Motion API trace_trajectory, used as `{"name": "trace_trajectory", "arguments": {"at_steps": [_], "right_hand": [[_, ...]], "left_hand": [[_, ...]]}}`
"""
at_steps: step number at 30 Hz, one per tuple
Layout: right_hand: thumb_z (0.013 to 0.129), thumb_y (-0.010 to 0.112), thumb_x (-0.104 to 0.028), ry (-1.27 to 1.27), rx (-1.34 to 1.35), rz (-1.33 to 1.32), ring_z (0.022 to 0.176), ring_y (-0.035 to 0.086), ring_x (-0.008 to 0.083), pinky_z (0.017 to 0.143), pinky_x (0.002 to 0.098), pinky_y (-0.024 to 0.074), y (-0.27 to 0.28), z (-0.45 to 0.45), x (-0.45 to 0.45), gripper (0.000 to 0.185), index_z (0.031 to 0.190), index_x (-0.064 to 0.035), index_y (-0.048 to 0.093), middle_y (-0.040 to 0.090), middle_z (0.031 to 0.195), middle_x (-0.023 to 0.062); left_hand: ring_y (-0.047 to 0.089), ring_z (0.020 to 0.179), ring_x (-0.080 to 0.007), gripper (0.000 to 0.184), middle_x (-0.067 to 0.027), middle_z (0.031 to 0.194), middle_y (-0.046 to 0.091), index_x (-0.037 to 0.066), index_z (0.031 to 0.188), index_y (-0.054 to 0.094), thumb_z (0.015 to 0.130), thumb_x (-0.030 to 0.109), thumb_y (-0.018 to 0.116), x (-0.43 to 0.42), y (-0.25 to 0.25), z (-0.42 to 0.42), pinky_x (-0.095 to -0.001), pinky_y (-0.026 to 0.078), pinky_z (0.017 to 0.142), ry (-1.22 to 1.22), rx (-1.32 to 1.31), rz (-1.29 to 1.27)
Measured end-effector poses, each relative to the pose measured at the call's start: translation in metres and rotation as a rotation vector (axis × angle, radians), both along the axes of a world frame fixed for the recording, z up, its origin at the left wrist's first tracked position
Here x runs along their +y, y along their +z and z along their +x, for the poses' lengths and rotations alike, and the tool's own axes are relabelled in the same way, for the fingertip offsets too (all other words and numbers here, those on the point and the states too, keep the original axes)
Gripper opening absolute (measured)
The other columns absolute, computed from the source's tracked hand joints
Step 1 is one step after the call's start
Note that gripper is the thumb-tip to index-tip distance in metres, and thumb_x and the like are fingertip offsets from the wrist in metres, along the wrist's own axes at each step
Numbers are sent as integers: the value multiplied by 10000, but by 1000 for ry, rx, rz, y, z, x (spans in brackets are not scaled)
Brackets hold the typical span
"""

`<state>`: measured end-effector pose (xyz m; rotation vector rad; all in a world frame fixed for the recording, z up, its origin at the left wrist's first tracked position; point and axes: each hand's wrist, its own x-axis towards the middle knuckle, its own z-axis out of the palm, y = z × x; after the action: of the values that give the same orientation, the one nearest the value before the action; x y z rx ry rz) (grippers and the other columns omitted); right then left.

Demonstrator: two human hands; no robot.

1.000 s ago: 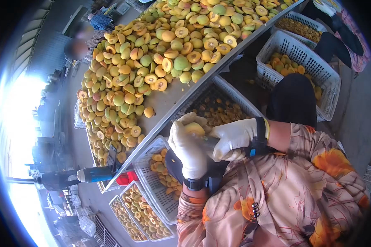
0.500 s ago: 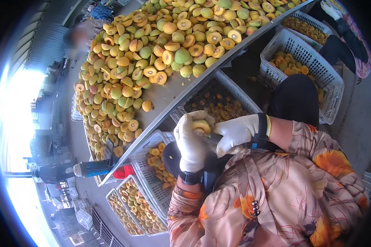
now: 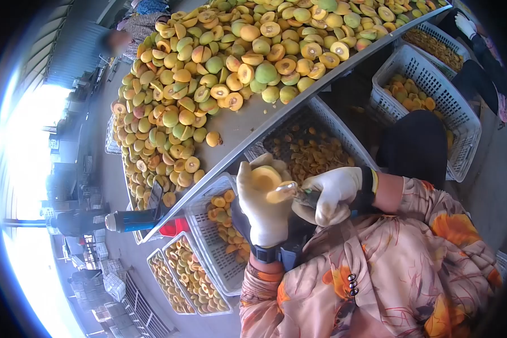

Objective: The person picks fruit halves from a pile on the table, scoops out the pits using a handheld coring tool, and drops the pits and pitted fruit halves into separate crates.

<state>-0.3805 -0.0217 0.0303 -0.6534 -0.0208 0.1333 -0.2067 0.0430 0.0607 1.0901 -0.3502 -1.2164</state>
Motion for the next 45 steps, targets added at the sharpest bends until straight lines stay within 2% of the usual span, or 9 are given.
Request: {"name": "trace_trajectory", "arguments": {"at_steps": [3,5,7,8,11,26,35,39,45], "right_hand": [[813,732,-136,-47,-14,-279,431,473,108,409,268,370,16,-4,-11,199,848,29,626,541,589,48],[833,740,-209,-161,94,-589,547,541,83,521,245,435,22,-11,-23,226,886,-6,656,584,668,22],[842,700,-276,-595,247,-1393,791,735,307,701,429,558,-73,-6,-23,273,992,-49,711,744,854,143],[856,665,-285,-123,644,-1579,939,724,399,812,500,553,-73,-14,-39,340,1088,-38,697,739,985,229],[895,633,-279,-219,783,-1392,914,711,417,789,513,549,-68,-20,-41,327,1101,-25,624,729,938,223],[940,609,-373,-490,626,-1411,853,697,446,765,539,541,-75,-12,-36,390,1098,-19,571,700,884,250],[908,685,-300,-756,510,-1164,897,675,479,797,502,520,-53,-8,-37,436,1176,26,576,696,916,277],[904,689,-236,-883,360,-1152,937,690,470,821,504,530,-33,6,-22,482,1268,52,559,701,954,302],[901,665,-181,-968,289,-1282,803,700,454,692,490,551,-16,21,10,443,1277,22,548,705,881,278]], "left_hand": [[651,837,-211,438,-108,914,675,12,1054,674,1027,435,566,13,-5,42,-345,552,727,305,163,74],[667,908,-202,343,-118,969,684,-2,1083,659,1035,328,580,53,-30,99,-316,571,770,302,-352,98],[658,861,-190,290,-101,880,698,-14,1037,717,983,256,627,73,-22,137,-315,532,807,157,-755,352],[653,838,-184,266,-92,835,705,-21,1015,747,958,220,650,83,-18,157,-314,512,826,84,-950,476],[647,958,-196,323,-139,1115,696,-90,1123,705,935,172,697,78,-35,201,-316,518,856,70,-1640,580],[723,881,-380,568,-294,915,733,-138,989,710,781,373,844,-271,-113,168,-433,544,813,-202,-1511,362],[661,777,-203,266,-104,839,687,-39,983,709,905,212,670,-193,-69,136,-337,558,685,-206,-802,295],[705,878,-331,422,-201,1108,660,-65,1276,537,916,153,573,-111,-37,79,-401,609,785,-198,-217,-28],[688,933,-284,466,-201,1094,675,-71,1311,533,1020,291,570,-32,-10,25,-393,567,894,-194,-459,-199]]}}
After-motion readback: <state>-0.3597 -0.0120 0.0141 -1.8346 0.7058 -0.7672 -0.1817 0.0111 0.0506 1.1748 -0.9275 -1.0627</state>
